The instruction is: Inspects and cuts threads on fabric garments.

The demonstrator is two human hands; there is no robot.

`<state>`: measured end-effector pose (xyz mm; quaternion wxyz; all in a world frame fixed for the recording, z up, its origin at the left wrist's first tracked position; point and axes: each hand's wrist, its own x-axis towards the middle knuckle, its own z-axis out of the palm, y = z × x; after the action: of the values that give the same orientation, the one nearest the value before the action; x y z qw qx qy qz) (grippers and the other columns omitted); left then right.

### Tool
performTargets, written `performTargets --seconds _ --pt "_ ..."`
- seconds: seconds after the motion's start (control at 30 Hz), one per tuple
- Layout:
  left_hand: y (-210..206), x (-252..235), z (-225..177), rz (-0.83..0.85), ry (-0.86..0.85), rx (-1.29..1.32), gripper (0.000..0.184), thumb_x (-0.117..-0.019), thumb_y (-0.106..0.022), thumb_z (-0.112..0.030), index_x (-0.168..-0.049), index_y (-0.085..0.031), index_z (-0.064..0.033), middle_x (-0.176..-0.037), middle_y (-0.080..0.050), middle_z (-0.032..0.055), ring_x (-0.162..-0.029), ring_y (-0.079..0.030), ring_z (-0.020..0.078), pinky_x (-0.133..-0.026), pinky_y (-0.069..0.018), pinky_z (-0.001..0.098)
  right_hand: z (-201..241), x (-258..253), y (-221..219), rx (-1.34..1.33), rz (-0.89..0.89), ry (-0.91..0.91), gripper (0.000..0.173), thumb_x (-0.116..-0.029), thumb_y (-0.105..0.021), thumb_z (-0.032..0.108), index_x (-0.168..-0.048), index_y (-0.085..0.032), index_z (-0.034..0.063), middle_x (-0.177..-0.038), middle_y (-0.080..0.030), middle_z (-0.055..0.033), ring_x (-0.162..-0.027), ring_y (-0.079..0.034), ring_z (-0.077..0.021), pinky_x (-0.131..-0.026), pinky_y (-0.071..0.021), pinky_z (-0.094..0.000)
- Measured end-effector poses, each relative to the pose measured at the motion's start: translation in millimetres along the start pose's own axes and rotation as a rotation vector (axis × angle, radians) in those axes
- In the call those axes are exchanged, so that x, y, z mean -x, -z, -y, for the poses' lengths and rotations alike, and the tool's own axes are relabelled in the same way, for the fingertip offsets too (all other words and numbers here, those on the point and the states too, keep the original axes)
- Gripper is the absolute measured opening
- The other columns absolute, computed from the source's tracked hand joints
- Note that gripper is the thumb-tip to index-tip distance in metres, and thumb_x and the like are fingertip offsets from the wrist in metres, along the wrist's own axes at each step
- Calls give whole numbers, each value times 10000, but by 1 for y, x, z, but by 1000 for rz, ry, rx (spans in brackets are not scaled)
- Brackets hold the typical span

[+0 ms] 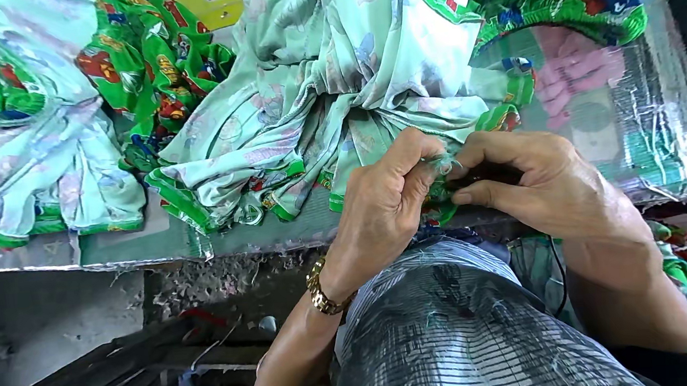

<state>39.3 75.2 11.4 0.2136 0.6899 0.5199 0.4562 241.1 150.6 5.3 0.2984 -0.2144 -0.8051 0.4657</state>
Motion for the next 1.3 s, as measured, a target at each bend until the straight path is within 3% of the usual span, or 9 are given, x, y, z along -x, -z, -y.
performTargets --seconds 0.17,0.33,0.57,0.8,0.87,0.93,1.0,1.13,1.3 --pt "49 28 -19 -133 -136 -243 134 -1048 -585 -223 -1019 -677 -129 -1254 -677 17 -1225 -600 178 -1058 -459 413 -2 13 20 -84 103 97 129 -917 -715 198 -983 -715 88 -900 -656 63 -800 -621 9 -668 -541 -129" --pt "88 71 -4 -235 -342 905 167 -981 -624 -172 -856 -684 -78 -713 -680 30 -701 -689 178 -805 -595 419 1 9 14 -184 41 145 280 -946 -721 286 -1114 -665 70 -917 -631 79 -750 -582 35 -622 -512 -112" --pt "71 75 -11 81 -262 1073 359 -1014 -589 -342 -850 -712 -47 -750 -710 59 -788 -720 195 -876 -581 432 12 -15 -40 175 -69 208 424 -846 -827 383 -1076 -649 74 -901 -638 29 -705 -567 -1 -569 -484 -166" --pt "94 82 14 -654 -201 1128 246 -986 -627 -329 -1142 -652 -140 -749 -642 -51 -541 -576 43 -487 -507 192 4 -21 -63 547 -13 143 55 -924 -660 130 -953 -689 94 -867 -614 -57 -572 -586 -182 -426 -435 -347" --pt "67 70 6 -463 3 700 233 -1010 -603 -377 -1201 -661 -258 -1001 -702 -99 -836 -677 60 -733 -586 250 4 -22 -54 378 -25 126 65 -946 -656 152 -955 -703 107 -906 -612 -19 -694 -606 -112 -535 -493 -289" --pt "47 59 4 -236 52 194 332 -1001 -648 -288 -1311 -594 -182 -1395 -601 -49 -1283 -575 107 -1064 -506 327 5 -21 -45 201 -20 100 67 -933 -655 132 -950 -710 98 -962 -628 0 -830 -615 -57 -684 -539 -218" --pt "33 48 7 -156 74 -46 403 -963 -674 -188 -1331 -600 -41 -1457 -569 87 -1388 -508 207 -1151 -438 417 9 -22 -39 52 -12 96 69 -947 -636 110 -927 -691 74 -943 -630 7 -839 -608 -25 -709 -532 -165" --pt "20 37 14 -207 124 257 178 -999 -567 -16 -1094 -716 7 -1148 -713 79 -1091 -675 139 -955 -565 299 10 -16 -32 -241 -26 -7 124 -1018 -555 157 -938 -637 111 -740 -563 75 -555 -486 28 -472 -412 -110" --pt "12 39 12 -192 308 1000 123 -1018 -634 -227 -1012 -705 -128 -913 -690 -16 -813 -676 54 -728 -589 234 1 -8 -26 -380 -114 -74 133 -1058 -543 196 -960 -613 141 -730 -525 73 -501 -421 25 -427 -369 -112"
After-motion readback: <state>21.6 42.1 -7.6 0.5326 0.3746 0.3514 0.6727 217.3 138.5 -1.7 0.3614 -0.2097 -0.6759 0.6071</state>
